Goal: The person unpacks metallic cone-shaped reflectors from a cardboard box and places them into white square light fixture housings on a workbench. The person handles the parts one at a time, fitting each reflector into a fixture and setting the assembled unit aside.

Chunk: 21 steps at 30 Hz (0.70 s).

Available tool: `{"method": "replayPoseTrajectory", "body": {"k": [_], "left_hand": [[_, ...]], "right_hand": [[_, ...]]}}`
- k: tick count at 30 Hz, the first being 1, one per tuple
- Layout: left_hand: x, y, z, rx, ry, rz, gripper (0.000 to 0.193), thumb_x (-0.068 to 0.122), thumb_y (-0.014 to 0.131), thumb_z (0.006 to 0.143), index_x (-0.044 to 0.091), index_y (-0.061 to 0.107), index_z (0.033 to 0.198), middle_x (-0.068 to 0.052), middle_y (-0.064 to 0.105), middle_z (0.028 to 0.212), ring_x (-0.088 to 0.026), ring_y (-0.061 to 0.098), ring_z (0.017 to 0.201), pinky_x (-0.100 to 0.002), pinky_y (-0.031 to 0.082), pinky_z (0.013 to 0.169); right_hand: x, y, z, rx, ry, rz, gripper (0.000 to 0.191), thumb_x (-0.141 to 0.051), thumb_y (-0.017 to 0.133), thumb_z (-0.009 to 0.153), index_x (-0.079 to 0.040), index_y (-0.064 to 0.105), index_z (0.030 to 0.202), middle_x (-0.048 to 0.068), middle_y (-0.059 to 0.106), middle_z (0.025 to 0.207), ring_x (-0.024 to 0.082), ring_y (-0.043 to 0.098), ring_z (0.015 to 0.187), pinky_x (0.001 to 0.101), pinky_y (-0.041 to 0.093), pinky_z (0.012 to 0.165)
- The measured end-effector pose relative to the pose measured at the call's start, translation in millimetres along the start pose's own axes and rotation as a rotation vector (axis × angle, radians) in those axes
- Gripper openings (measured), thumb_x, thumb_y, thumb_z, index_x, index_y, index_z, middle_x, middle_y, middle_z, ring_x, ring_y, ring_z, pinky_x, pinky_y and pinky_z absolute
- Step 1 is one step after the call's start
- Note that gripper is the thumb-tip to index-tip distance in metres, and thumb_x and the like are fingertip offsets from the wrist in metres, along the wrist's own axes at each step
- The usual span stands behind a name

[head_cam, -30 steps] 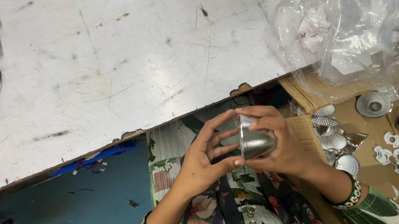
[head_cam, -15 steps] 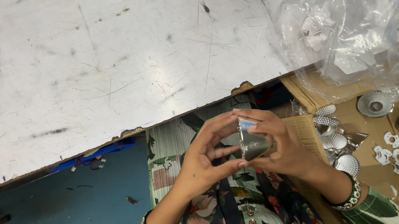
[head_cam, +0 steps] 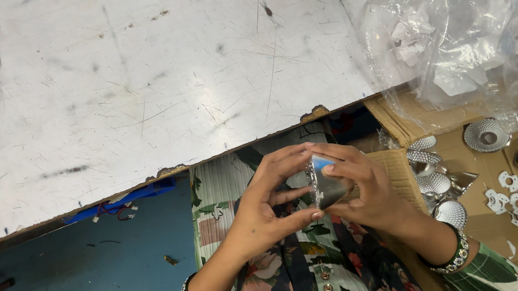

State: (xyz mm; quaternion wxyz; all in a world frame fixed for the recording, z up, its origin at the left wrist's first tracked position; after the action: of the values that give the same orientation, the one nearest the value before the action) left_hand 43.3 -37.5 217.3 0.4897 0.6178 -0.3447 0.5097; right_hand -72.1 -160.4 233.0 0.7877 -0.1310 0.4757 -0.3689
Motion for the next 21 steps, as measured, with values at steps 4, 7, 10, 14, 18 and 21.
{"method": "replayPoseTrajectory", "body": {"k": [4, 7, 10, 14, 18, 21], "left_hand": [[-0.5, -1.8, 1.0, -0.018, 0.009, 0.018, 0.07, 0.012, 0.086, 0.081, 0.015, 0.054, 0.143, -0.013, 0.036, 0.158, -0.033, 0.048, 0.148, -0.046, 0.054, 0.11], [-0.6, -1.5, 0.4, -0.027, 0.031, -0.003, 0.069, 0.011, 0.087, 0.081, 0.016, 0.054, 0.142, -0.013, 0.034, 0.159, -0.034, 0.047, 0.149, -0.046, 0.053, 0.111], [-1.4, -1.6, 0.2, -0.019, 0.03, -0.039, 0.069, 0.009, 0.087, 0.08, 0.016, 0.054, 0.141, -0.012, 0.033, 0.161, -0.034, 0.046, 0.149, -0.047, 0.052, 0.111], [-1.0, -0.6, -1.0, -0.031, 0.042, -0.013, 0.07, 0.008, 0.085, 0.083, 0.017, 0.054, 0.145, -0.012, 0.036, 0.161, -0.033, 0.047, 0.15, -0.047, 0.052, 0.113], [-0.7, -1.1, -2.3, -0.036, 0.058, -0.019, 0.071, 0.009, 0.085, 0.084, 0.016, 0.054, 0.147, -0.012, 0.036, 0.162, -0.032, 0.046, 0.151, -0.048, 0.051, 0.114], [-2.6, -1.6, -2.7, -0.034, 0.055, -0.014, 0.071, 0.01, 0.085, 0.084, 0.016, 0.054, 0.147, -0.012, 0.037, 0.162, -0.032, 0.046, 0.151, -0.048, 0.051, 0.113]], "right_hand": [[-1.8, 0.6, 1.2, -0.01, -0.03, 0.006, 0.079, -0.027, 0.09, 0.077, -0.019, 0.037, 0.134, 0.023, 0.052, 0.144, 0.039, 0.062, 0.132, 0.0454, 0.062, 0.104], [-2.5, -0.8, 2.5, -0.002, -0.034, 0.013, 0.078, -0.026, 0.09, 0.078, -0.019, 0.037, 0.134, 0.022, 0.052, 0.144, 0.04, 0.061, 0.132, 0.0456, 0.061, 0.104], [-1.9, -2.4, 3.2, 0.003, -0.022, 0.012, 0.078, -0.027, 0.089, 0.077, -0.02, 0.037, 0.134, 0.022, 0.052, 0.144, 0.041, 0.061, 0.132, 0.047, 0.06, 0.105], [-1.7, -1.4, 3.8, -0.012, -0.034, -0.029, 0.078, -0.029, 0.089, 0.076, -0.021, 0.037, 0.134, 0.021, 0.053, 0.143, 0.039, 0.062, 0.13, 0.0455, 0.062, 0.103], [-2.3, -0.8, 4.3, -0.009, -0.054, -0.038, 0.078, -0.031, 0.088, 0.076, -0.021, 0.037, 0.134, 0.021, 0.053, 0.143, 0.038, 0.063, 0.13, 0.0445, 0.062, 0.102], [-2.4, -1.1, 3.6, -0.019, -0.048, -0.043, 0.076, -0.03, 0.089, 0.079, -0.021, 0.037, 0.134, 0.021, 0.054, 0.144, 0.037, 0.064, 0.128, 0.0431, 0.063, 0.101]]}}
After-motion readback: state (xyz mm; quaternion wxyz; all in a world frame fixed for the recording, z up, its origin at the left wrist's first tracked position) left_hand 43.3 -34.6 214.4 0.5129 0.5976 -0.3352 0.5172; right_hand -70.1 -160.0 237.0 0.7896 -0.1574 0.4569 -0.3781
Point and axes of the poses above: each hand's wrist, its own z-axis towards the middle knuckle, its own y-axis out of the palm, x = y × z, the point moved 6 cm from there along z, towards the middle knuckle
